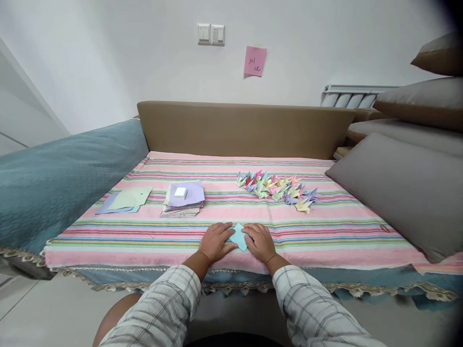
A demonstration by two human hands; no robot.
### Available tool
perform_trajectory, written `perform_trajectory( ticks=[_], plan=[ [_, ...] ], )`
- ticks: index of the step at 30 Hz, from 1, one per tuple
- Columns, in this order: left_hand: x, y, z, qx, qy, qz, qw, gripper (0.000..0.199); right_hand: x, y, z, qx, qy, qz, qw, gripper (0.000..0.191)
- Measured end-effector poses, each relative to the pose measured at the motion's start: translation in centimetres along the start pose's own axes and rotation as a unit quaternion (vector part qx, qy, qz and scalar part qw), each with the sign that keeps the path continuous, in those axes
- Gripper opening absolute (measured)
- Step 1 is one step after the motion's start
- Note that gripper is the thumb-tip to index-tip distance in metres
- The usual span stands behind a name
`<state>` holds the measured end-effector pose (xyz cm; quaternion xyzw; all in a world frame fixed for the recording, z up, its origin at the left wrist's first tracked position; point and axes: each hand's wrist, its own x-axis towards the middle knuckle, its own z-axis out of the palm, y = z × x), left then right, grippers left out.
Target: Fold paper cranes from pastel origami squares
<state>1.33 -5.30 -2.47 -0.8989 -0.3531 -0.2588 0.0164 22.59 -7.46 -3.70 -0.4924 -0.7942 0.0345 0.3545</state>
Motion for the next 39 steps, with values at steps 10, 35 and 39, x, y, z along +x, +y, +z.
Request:
perform_trajectory(
  ticks=[10, 35, 39],
  plan=[
    [0.01, -0.27, 0.22, 0.001, 0.030, -0.010, 0.999, 0.037, -0.08, -0.03, 0.02, 0.004, 0.009, -0.011, 1.000, 0.025],
    [0.11, -0.20, 0.15, -0.040, 0.058, -0.042, 0.997, 0.018, -0.13, -0.21, -0.16, 0.030, 0.016, -0.010, 0.999, 0.012],
    [-0.06, -0.20, 0.12, -0.059, 0.050, -0.037, 0.996, 0.015, -0.06, -0.36, -0.21, 0.029, 0.027, -0.007, 0.999, 0.014]
  ],
)
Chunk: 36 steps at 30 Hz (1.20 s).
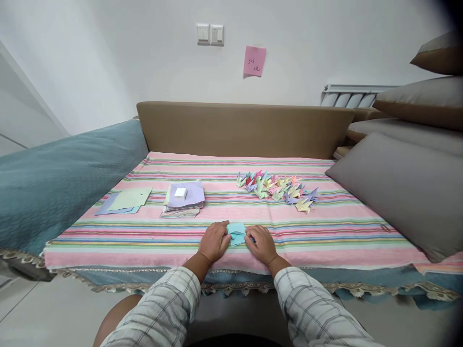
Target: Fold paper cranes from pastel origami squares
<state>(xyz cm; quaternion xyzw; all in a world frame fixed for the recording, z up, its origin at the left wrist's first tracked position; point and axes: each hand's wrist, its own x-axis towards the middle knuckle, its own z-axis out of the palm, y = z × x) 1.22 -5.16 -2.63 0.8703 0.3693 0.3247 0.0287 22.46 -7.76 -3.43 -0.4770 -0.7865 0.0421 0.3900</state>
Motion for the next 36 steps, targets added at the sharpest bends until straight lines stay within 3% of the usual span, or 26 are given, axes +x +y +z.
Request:
perform_trajectory(
  ticks=[6, 26, 33, 36],
  plan=[
    [-0.3, 0.4, -0.1, 0.078, 0.063, 0.010, 0.995, 0.017, 0.0, -0.1, 0.0, 0.001, 0.002, 0.008, 1.000, 0.017],
    [-0.6, 0.6, 0.2, 0.109, 0.069, 0.028, 0.991, 0.017, -0.2, 0.1, 0.2, -0.011, 0.024, 0.012, 1.000, 0.017],
    [-0.9, 0.8, 0.2, 0.136, 0.087, 0.052, 0.985, 0.018, -0.1, 0.1, 0.2, -0.018, 0.021, 0.016, 0.999, 0.016],
    [-1.1, 0.9, 0.2, 0.141, 0.069, 0.095, 0.983, 0.023, -0.2, 0.2, 0.3, -0.014, 0.018, 0.014, 1.000, 0.017]
  ],
)
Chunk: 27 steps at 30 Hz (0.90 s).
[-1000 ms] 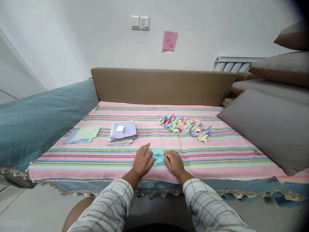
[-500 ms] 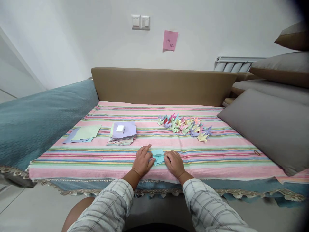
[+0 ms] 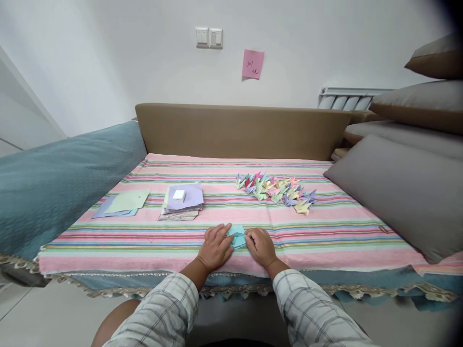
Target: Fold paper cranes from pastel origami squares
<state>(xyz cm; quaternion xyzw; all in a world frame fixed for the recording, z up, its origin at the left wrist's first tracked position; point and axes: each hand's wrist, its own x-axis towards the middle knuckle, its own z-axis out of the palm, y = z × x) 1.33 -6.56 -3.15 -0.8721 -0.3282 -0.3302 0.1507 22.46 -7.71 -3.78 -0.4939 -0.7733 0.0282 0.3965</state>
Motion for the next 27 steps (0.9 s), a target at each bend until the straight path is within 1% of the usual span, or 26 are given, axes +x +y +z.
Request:
perform_trajectory(
  ticks=[3, 5, 8, 12, 14, 20, 23, 27],
  plan=[
    [-0.4, 0.1, 0.1, 0.009, -0.014, 0.052, 0.999, 0.024, 0.0, 0.1, 0.0, 0.009, -0.004, 0.001, 1.000, 0.016],
    [-0.7, 0.0, 0.4, 0.017, -0.009, 0.072, 0.997, 0.022, 0.0, 0.1, 0.0, 0.013, -0.004, 0.003, 1.000, 0.016],
    [-1.0, -0.1, 0.7, 0.018, -0.013, 0.067, 0.997, 0.021, 0.0, 0.2, 0.1, 0.015, -0.004, 0.005, 1.000, 0.016],
    [-0.9, 0.0, 0.7, 0.000, -0.056, 0.057, 0.997, 0.026, 0.0, 0.2, 0.2, 0.011, 0.001, 0.004, 1.000, 0.015],
    [-0.6, 0.0, 0.6, -0.009, -0.069, 0.067, 0.995, 0.027, 0.0, 0.2, 0.2, 0.010, 0.002, 0.002, 1.000, 0.015],
    [0.0, -0.2, 0.4, -0.038, -0.083, 0.114, 0.989, 0.026, 0.0, 0.1, 0.0, 0.008, 0.000, -0.004, 1.000, 0.017],
    [0.3, -0.2, 0.3, -0.038, -0.085, 0.112, 0.989, 0.025, -0.1, 0.0, -0.2, 0.012, -0.008, -0.013, 1.000, 0.018],
    [0.6, -0.1, 0.3, -0.048, -0.083, 0.077, 0.992, 0.022, -0.1, 0.1, -0.2, 0.026, -0.019, -0.013, 0.999, 0.026]
  ],
)
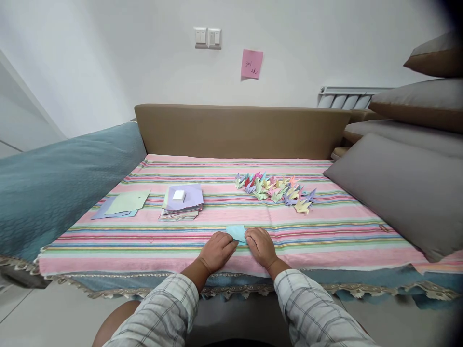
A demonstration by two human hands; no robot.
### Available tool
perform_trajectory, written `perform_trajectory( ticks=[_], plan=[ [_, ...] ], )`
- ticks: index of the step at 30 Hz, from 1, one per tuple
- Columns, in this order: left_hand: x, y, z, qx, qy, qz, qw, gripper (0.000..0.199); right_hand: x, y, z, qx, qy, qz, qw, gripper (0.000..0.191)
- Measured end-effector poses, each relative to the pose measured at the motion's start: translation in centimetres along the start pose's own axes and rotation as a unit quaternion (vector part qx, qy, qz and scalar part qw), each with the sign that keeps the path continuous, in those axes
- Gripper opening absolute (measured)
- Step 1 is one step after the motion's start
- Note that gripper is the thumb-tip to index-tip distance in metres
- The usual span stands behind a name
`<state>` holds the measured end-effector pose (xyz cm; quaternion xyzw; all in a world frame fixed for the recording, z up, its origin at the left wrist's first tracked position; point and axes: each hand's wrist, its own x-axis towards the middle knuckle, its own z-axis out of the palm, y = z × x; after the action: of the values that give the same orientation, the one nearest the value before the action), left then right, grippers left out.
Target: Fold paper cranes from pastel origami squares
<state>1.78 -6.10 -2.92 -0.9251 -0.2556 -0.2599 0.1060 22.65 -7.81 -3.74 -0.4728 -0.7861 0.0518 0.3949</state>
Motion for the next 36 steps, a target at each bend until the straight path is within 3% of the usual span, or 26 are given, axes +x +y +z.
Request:
perform_trajectory(
  ticks=[6, 14, 24, 36],
  plan=[
    [0.08, -0.12, 0.10, -0.005, 0.007, -0.038, 0.999, 0.024, 0.18, 0.39, 0.34, -0.008, 0.016, 0.018, 1.000, 0.023],
    [0.06, -0.42, 0.30, -0.028, 0.019, -0.068, 0.997, 0.021, 0.56, 0.26, 0.23, -0.034, -0.017, 0.019, 0.999, 0.024],
    [0.20, -0.46, -0.06, -0.044, 0.026, -0.117, 0.992, 0.018, 0.48, 0.23, 0.36, -0.034, -0.015, 0.022, 0.999, 0.019],
    [0.57, -0.07, -0.53, -0.023, -0.016, -0.084, 0.996, 0.019, 0.44, 0.13, 0.40, -0.061, -0.014, 0.019, 0.998, 0.019]
  ],
)
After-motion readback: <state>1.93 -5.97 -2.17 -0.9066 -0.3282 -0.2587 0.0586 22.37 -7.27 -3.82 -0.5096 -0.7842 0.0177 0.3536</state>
